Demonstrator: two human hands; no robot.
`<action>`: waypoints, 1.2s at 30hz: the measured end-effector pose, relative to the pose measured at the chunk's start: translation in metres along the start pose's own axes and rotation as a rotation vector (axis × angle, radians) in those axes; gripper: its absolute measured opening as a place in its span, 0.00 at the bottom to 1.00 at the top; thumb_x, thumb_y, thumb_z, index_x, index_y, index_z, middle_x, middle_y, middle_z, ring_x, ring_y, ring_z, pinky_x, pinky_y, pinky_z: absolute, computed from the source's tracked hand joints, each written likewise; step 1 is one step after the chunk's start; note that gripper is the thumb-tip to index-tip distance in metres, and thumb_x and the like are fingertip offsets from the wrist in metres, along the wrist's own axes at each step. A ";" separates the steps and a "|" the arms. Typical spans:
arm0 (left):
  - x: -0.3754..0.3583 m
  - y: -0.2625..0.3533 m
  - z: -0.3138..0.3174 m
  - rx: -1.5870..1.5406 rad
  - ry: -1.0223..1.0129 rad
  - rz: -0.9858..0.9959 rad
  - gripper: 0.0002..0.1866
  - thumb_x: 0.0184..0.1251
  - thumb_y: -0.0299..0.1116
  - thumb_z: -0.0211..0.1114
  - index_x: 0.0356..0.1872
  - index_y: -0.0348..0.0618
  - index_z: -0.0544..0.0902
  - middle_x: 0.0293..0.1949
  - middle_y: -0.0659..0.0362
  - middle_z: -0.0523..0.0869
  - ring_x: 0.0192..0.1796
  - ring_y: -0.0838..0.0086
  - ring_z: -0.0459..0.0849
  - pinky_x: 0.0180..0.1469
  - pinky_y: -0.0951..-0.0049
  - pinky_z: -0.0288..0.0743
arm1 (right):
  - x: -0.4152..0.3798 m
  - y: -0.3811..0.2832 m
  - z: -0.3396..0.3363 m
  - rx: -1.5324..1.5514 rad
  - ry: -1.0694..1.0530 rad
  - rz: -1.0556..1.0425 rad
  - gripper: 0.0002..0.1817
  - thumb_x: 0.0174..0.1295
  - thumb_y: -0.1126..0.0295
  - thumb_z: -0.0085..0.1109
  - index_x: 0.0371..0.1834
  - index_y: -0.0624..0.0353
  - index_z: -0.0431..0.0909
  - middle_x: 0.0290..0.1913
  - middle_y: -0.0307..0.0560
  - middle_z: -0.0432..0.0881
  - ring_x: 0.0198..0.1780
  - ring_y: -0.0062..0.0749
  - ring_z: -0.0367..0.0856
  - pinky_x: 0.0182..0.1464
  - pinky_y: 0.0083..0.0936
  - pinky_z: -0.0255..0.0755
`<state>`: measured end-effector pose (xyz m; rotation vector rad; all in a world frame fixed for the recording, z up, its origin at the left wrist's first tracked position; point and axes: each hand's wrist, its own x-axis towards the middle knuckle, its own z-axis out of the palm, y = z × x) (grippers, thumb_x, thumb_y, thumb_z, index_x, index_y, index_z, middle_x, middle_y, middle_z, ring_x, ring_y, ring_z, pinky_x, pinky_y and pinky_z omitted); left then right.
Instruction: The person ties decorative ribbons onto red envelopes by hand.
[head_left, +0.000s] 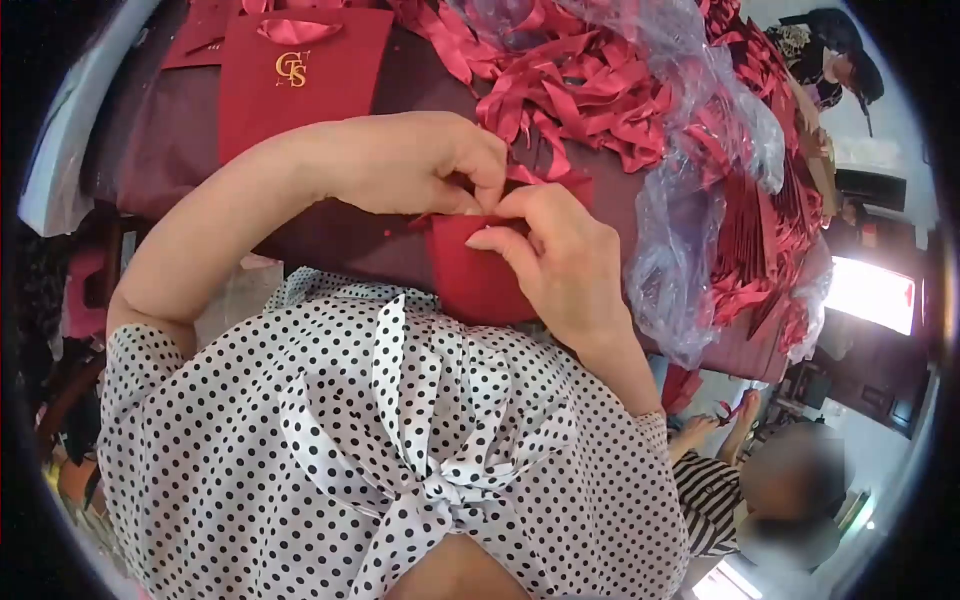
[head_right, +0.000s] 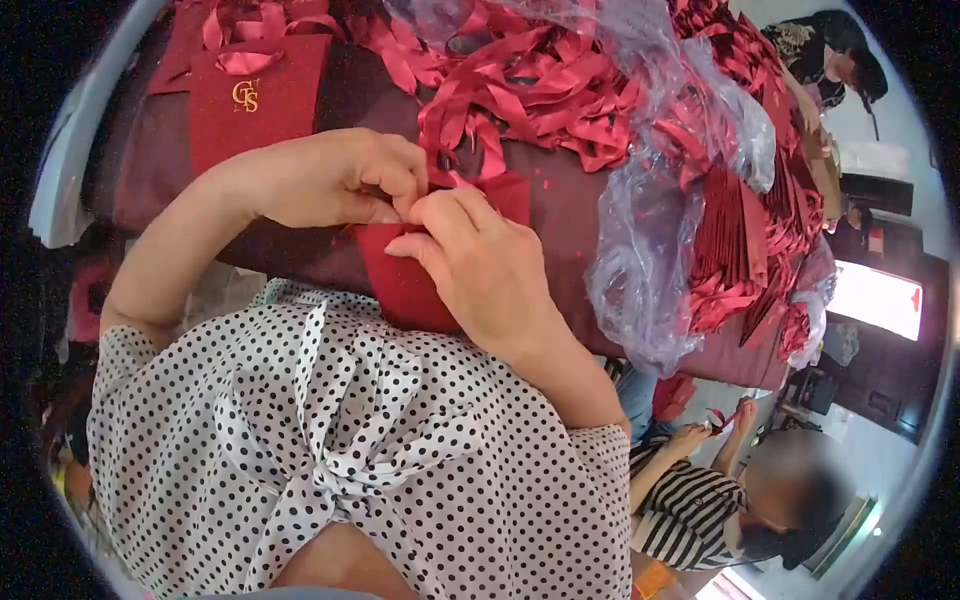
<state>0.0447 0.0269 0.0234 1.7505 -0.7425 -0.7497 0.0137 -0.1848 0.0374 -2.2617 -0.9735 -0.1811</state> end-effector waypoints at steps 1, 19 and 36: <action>0.003 0.003 0.001 0.000 0.013 0.006 0.06 0.57 0.20 0.62 0.36 0.35 0.79 0.39 0.55 0.78 0.47 0.65 0.76 0.50 0.69 0.70 | -0.001 -0.001 -0.002 0.007 -0.048 0.028 0.13 0.52 0.64 0.69 0.35 0.56 0.76 0.36 0.43 0.76 0.30 0.42 0.80 0.29 0.33 0.76; -0.027 0.000 0.053 0.296 0.733 0.266 0.20 0.56 0.36 0.71 0.44 0.36 0.74 0.35 0.50 0.76 0.39 0.62 0.78 0.41 0.70 0.72 | -0.010 -0.011 -0.050 -0.009 0.190 0.333 0.09 0.51 0.76 0.71 0.32 0.61 0.79 0.30 0.44 0.82 0.25 0.27 0.79 0.28 0.22 0.72; -0.113 -0.074 0.003 0.720 1.609 -0.202 0.34 0.67 0.34 0.63 0.70 0.36 0.58 0.63 0.46 0.61 0.65 0.60 0.64 0.68 0.64 0.58 | 0.008 0.038 0.013 0.091 0.034 0.072 0.07 0.55 0.68 0.66 0.31 0.58 0.80 0.31 0.46 0.81 0.34 0.41 0.80 0.39 0.33 0.74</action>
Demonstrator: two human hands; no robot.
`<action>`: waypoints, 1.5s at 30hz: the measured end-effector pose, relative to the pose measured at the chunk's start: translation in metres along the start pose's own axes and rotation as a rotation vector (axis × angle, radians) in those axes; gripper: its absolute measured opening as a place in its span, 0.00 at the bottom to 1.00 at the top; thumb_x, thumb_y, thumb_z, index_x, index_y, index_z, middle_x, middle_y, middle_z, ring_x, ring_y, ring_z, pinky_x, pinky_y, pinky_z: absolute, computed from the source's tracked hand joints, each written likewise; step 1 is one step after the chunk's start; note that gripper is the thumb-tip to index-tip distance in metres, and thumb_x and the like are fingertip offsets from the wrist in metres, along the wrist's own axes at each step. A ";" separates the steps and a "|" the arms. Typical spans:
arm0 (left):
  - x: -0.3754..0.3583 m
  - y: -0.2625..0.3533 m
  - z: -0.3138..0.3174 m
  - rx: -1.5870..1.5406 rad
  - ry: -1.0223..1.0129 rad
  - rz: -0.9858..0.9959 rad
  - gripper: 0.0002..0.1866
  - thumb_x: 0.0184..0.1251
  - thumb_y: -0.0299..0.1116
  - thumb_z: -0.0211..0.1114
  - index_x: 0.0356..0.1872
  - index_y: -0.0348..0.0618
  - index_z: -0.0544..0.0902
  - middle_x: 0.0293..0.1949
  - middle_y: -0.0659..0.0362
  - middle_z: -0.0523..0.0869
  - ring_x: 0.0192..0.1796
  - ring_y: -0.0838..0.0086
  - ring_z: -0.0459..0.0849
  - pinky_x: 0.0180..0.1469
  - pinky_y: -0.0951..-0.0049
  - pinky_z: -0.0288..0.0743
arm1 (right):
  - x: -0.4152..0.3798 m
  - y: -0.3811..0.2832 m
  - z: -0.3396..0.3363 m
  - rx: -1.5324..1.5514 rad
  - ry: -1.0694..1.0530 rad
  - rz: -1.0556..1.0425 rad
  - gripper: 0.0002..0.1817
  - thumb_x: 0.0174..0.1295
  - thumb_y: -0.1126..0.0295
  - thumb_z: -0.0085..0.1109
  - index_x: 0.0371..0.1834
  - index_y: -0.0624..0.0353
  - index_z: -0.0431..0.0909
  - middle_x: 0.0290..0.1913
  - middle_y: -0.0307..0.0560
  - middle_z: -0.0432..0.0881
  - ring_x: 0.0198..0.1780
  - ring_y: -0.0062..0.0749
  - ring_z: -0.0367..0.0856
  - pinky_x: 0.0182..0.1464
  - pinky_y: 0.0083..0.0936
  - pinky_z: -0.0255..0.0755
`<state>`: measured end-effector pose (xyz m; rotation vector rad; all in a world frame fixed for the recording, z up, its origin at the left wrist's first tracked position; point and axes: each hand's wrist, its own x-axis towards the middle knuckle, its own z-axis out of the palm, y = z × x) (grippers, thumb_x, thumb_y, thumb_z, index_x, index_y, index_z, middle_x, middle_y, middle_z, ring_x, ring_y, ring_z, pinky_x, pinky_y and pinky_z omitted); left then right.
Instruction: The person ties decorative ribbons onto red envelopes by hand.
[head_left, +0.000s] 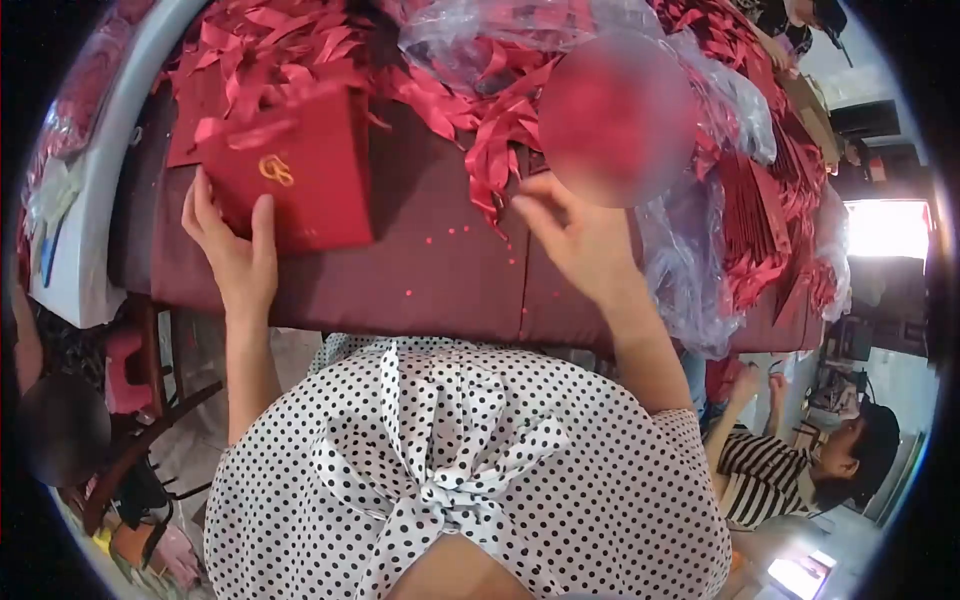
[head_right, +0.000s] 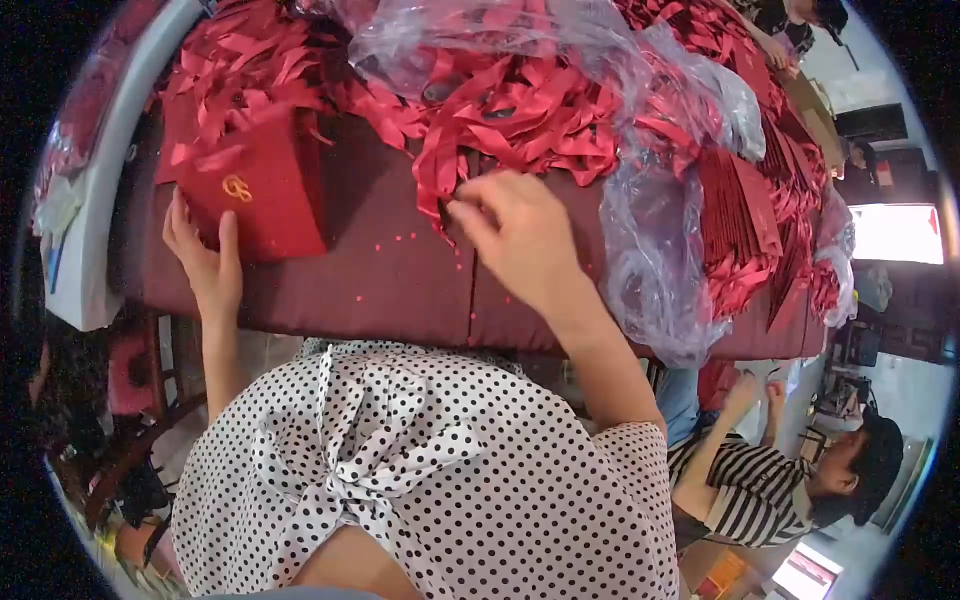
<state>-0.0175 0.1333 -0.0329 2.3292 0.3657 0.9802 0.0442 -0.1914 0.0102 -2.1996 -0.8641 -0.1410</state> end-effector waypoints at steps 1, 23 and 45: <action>-0.005 0.005 0.001 -0.003 -0.015 0.010 0.35 0.67 0.34 0.64 0.70 0.37 0.57 0.63 0.46 0.60 0.66 0.60 0.64 0.68 0.64 0.58 | 0.003 0.008 -0.005 -0.043 0.043 0.040 0.06 0.54 0.68 0.66 0.31 0.58 0.80 0.31 0.46 0.81 0.34 0.41 0.79 0.39 0.33 0.74; 0.038 0.006 0.007 -0.162 -0.123 -0.113 0.49 0.52 0.41 0.75 0.68 0.31 0.54 0.62 0.41 0.65 0.66 0.49 0.64 0.68 0.57 0.58 | 0.124 -0.026 0.131 0.057 0.137 -0.040 0.41 0.55 0.56 0.67 0.60 0.76 0.56 0.58 0.71 0.60 0.59 0.64 0.60 0.63 0.50 0.56; 0.053 -0.029 0.025 -0.492 -0.322 -0.574 0.47 0.54 0.32 0.75 0.69 0.33 0.53 0.62 0.49 0.70 0.63 0.67 0.71 0.64 0.67 0.67 | 0.129 -0.027 0.151 0.267 0.232 0.051 0.50 0.55 0.57 0.68 0.71 0.73 0.47 0.67 0.70 0.57 0.67 0.58 0.57 0.69 0.45 0.50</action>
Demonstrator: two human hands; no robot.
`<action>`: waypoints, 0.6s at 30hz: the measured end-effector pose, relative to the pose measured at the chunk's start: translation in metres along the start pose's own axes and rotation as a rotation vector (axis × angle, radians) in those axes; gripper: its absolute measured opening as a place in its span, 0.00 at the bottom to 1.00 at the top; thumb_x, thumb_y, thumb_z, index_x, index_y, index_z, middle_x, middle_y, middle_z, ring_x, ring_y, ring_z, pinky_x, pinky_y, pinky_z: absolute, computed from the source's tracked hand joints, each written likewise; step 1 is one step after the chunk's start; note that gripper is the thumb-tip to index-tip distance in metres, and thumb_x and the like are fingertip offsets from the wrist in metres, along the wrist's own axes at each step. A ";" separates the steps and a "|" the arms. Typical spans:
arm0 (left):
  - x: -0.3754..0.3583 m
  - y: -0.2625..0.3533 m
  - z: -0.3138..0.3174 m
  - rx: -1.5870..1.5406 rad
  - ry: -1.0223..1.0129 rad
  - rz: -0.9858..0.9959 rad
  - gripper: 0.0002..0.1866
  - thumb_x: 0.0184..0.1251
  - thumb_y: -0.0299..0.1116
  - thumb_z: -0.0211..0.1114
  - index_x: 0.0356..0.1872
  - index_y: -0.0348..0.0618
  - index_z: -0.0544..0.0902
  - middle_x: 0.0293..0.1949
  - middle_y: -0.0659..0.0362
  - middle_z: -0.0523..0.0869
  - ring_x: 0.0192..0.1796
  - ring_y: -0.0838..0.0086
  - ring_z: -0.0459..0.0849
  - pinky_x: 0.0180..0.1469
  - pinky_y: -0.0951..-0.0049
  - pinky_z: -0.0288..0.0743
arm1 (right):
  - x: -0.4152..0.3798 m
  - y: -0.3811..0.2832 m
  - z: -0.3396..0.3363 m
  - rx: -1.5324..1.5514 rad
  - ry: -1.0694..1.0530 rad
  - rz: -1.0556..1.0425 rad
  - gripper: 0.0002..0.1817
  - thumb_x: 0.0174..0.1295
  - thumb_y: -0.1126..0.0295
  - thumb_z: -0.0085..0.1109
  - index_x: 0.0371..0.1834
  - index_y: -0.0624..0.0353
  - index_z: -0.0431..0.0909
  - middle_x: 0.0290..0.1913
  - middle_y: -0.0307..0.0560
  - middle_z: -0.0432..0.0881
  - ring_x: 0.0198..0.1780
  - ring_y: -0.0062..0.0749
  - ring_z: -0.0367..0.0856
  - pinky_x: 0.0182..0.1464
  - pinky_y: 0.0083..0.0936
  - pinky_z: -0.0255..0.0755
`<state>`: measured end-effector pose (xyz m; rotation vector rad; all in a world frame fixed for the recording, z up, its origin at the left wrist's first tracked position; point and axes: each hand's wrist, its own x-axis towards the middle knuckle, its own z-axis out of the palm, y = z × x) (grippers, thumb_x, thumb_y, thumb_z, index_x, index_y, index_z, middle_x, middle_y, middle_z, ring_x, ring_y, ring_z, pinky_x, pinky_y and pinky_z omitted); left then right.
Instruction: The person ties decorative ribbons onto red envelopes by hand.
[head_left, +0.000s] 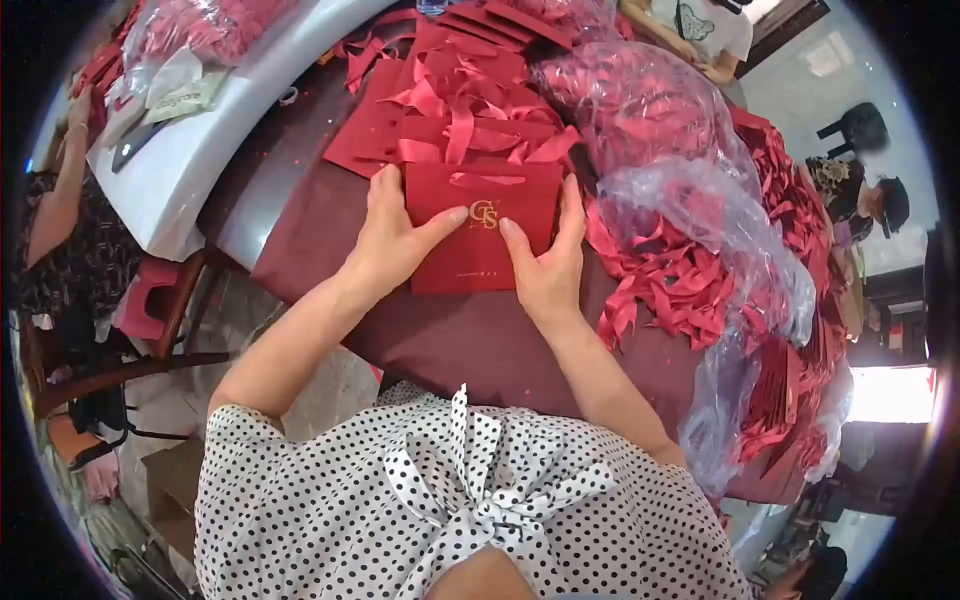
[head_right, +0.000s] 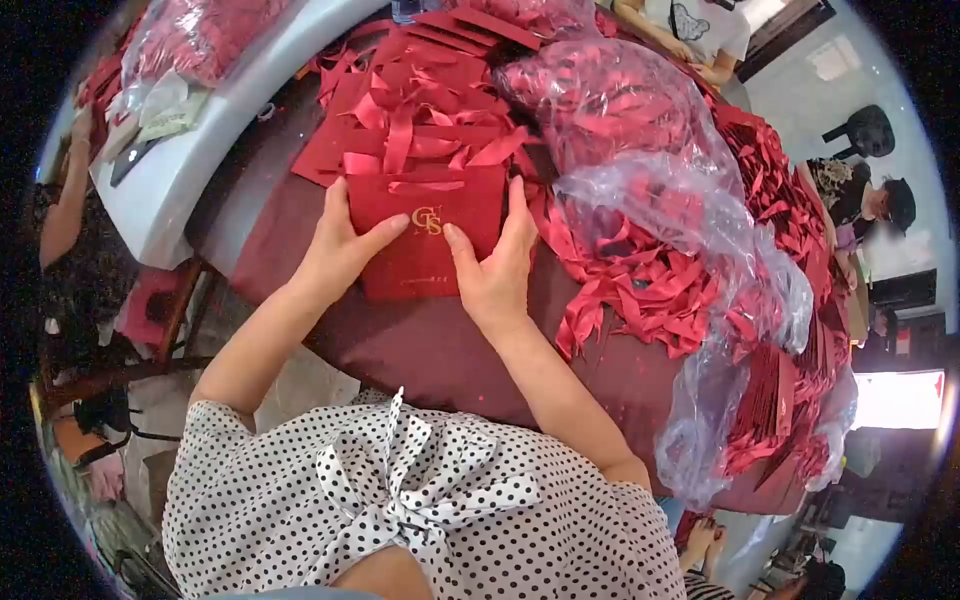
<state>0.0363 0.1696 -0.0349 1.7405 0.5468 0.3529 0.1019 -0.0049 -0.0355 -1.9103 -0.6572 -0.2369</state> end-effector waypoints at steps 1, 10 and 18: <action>-0.005 0.007 -0.005 0.002 -0.010 -0.004 0.47 0.54 0.32 0.75 0.69 0.33 0.53 0.62 0.49 0.70 0.63 0.67 0.71 0.64 0.67 0.67 | 0.001 -0.001 0.000 0.008 0.008 -0.027 0.50 0.56 0.56 0.68 0.71 0.73 0.47 0.68 0.70 0.57 0.68 0.58 0.56 0.69 0.44 0.50; -0.021 0.021 0.000 0.199 0.060 0.295 0.45 0.58 0.41 0.70 0.67 0.26 0.53 0.64 0.38 0.62 0.69 0.47 0.60 0.70 0.59 0.55 | 0.018 -0.005 -0.010 0.358 -0.187 0.216 0.45 0.53 0.60 0.71 0.67 0.71 0.54 0.64 0.65 0.66 0.65 0.50 0.65 0.65 0.41 0.60; 0.100 0.064 -0.023 0.618 0.125 0.306 0.56 0.45 0.70 0.66 0.66 0.33 0.61 0.62 0.38 0.66 0.66 0.45 0.64 0.64 0.45 0.59 | 0.111 0.031 0.039 0.397 -0.066 0.141 0.20 0.60 0.65 0.66 0.52 0.65 0.76 0.46 0.45 0.83 0.47 0.27 0.80 0.50 0.25 0.73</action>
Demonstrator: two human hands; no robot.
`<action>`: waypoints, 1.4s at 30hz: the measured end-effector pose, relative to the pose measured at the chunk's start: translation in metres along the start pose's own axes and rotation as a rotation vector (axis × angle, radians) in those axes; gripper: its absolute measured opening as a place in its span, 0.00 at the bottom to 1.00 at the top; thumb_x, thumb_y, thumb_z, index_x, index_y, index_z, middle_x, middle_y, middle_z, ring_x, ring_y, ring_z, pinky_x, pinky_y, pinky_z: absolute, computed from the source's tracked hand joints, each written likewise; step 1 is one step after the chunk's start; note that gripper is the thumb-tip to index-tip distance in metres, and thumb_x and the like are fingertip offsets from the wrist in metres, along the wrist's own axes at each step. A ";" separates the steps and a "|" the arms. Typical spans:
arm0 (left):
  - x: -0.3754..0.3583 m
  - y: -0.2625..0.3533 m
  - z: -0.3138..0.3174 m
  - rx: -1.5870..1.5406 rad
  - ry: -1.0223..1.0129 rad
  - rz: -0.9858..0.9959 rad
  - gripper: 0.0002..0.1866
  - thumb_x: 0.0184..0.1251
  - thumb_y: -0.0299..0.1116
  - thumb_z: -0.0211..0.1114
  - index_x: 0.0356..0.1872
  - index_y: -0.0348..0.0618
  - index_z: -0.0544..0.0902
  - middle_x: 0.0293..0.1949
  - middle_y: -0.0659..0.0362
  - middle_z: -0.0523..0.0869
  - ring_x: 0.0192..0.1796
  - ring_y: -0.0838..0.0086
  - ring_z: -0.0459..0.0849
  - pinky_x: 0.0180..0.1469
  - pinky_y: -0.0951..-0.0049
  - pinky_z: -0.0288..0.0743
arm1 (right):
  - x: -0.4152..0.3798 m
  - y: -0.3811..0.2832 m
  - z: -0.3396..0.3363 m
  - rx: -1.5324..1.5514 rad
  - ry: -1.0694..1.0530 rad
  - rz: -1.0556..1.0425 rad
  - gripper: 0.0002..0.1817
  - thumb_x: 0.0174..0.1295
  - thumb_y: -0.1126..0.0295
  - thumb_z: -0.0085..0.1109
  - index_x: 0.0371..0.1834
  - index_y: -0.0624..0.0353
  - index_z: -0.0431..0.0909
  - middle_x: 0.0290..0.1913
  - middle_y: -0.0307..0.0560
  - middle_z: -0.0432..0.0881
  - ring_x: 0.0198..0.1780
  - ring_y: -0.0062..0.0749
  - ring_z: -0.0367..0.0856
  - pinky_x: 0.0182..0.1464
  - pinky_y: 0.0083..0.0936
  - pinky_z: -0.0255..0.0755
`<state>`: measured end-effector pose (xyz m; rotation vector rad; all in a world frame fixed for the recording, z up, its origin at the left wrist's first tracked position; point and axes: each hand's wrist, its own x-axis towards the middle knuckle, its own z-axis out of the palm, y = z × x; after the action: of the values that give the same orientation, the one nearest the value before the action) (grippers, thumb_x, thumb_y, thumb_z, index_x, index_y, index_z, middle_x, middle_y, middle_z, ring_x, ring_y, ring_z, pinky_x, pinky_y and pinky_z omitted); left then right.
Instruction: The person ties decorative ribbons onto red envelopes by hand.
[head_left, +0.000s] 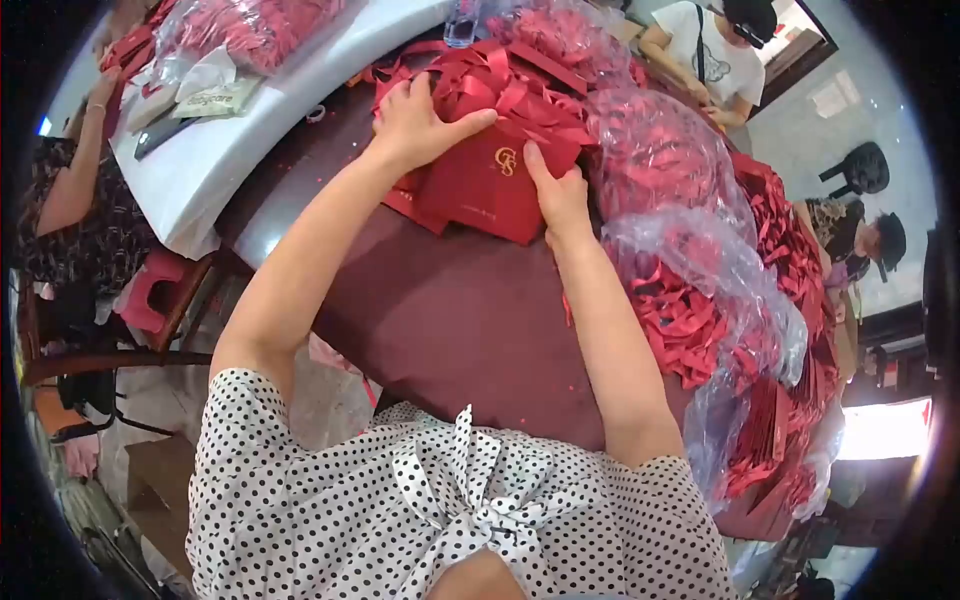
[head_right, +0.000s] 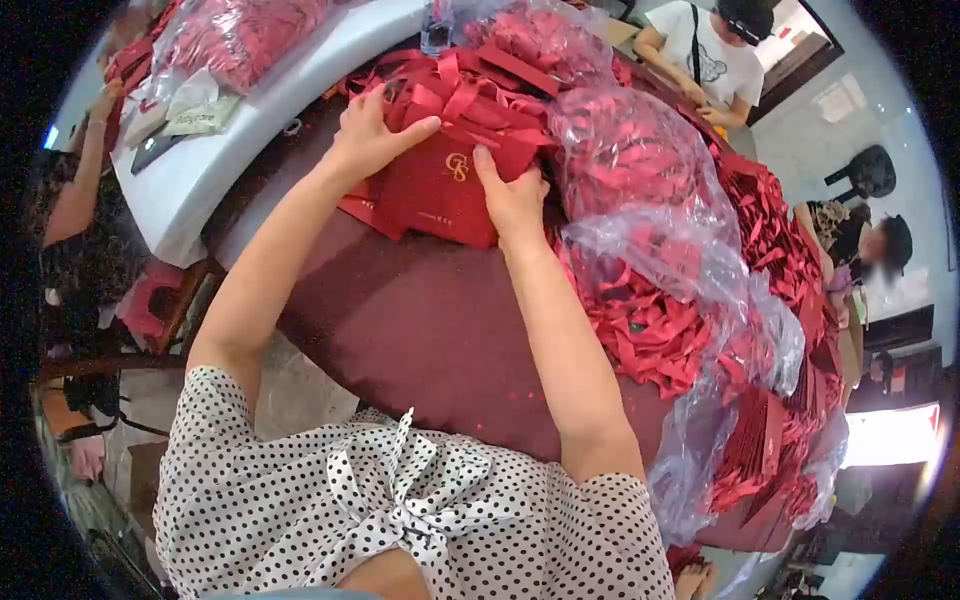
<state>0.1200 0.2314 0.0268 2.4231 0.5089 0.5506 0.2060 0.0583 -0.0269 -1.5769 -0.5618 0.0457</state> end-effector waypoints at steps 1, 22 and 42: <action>0.007 -0.005 -0.001 0.011 0.064 -0.041 0.59 0.42 0.72 0.66 0.67 0.33 0.60 0.64 0.38 0.65 0.67 0.45 0.63 0.65 0.44 0.57 | 0.007 0.005 0.001 -0.066 0.038 0.030 0.22 0.61 0.62 0.66 0.53 0.64 0.76 0.47 0.45 0.82 0.47 0.27 0.80 0.50 0.25 0.73; -0.010 -0.032 -0.038 -0.815 -0.189 -0.222 0.51 0.47 0.48 0.78 0.65 0.30 0.60 0.54 0.47 0.77 0.51 0.65 0.80 0.55 0.66 0.74 | -0.030 -0.028 0.038 0.377 -0.074 0.204 0.29 0.54 0.64 0.72 0.56 0.66 0.71 0.53 0.48 0.79 0.50 0.31 0.78 0.53 0.29 0.72; -0.036 -0.056 -0.033 -1.176 -0.269 0.093 0.56 0.41 0.32 0.80 0.71 0.43 0.51 0.64 0.54 0.69 0.64 0.66 0.70 0.66 0.62 0.64 | -0.027 -0.054 0.021 0.508 -0.356 -0.013 0.26 0.51 0.79 0.69 0.55 0.59 0.74 0.49 0.43 0.82 0.51 0.28 0.80 0.56 0.29 0.73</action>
<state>0.0606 0.2711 0.0067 1.3473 -0.0748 0.3786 0.1571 0.0659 0.0140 -1.0710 -0.7678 0.4334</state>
